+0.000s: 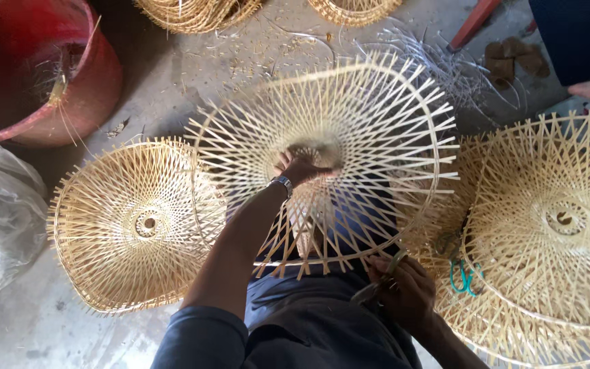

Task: The person sits on the floor and uses a small knife to trim and shape the rim of a large woven basket. They rotate the basket and repeatedly cut the protruding bamboo strips along the edge.

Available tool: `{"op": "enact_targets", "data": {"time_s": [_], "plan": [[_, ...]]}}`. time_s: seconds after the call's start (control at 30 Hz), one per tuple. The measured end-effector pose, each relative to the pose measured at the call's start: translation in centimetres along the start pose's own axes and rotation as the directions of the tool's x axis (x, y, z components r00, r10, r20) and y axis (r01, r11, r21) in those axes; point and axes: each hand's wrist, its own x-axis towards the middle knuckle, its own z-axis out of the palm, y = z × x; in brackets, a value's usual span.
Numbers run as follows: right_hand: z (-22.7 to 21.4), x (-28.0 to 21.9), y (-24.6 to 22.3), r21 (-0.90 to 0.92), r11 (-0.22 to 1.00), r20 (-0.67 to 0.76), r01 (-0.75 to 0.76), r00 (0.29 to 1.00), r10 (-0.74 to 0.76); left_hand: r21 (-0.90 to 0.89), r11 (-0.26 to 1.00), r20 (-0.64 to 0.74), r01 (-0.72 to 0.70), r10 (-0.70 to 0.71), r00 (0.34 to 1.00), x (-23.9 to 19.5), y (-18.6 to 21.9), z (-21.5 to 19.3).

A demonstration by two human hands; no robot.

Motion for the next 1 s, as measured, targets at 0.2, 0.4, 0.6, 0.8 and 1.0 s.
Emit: {"op": "enact_targets", "data": {"time_s": [0.2,0.4,0.6,0.8,1.0], "plan": [[-2.6,-0.8,3.1,0.133,0.966,-0.041,-0.221,0.973,0.228,0.139,0.990,-0.476,0.014,0.054,0.878,-0.3,1.0,-9.7],[-1.1,1.0,12.9,0.625,0.628,0.105,-0.464,0.847,0.521,0.185,0.940,-0.749,0.285,-0.053,0.661,-9.5,-0.6,-20.7],[8.9,0.8,16.0,0.681,0.313,0.305,-0.662,0.646,0.700,0.059,0.971,-0.934,0.234,-0.029,0.356,-14.8,-4.1,-22.9],[13.9,-1.3,16.4,0.601,0.383,0.383,-0.702,0.673,0.633,0.150,0.970,-0.987,0.189,0.137,0.082,-17.5,-7.4,-21.1],[14.6,-3.0,18.8,0.650,0.300,0.453,-0.698,0.673,0.585,-0.057,0.996,-0.974,0.075,-0.072,0.217,-18.5,-9.3,-16.3]]}}
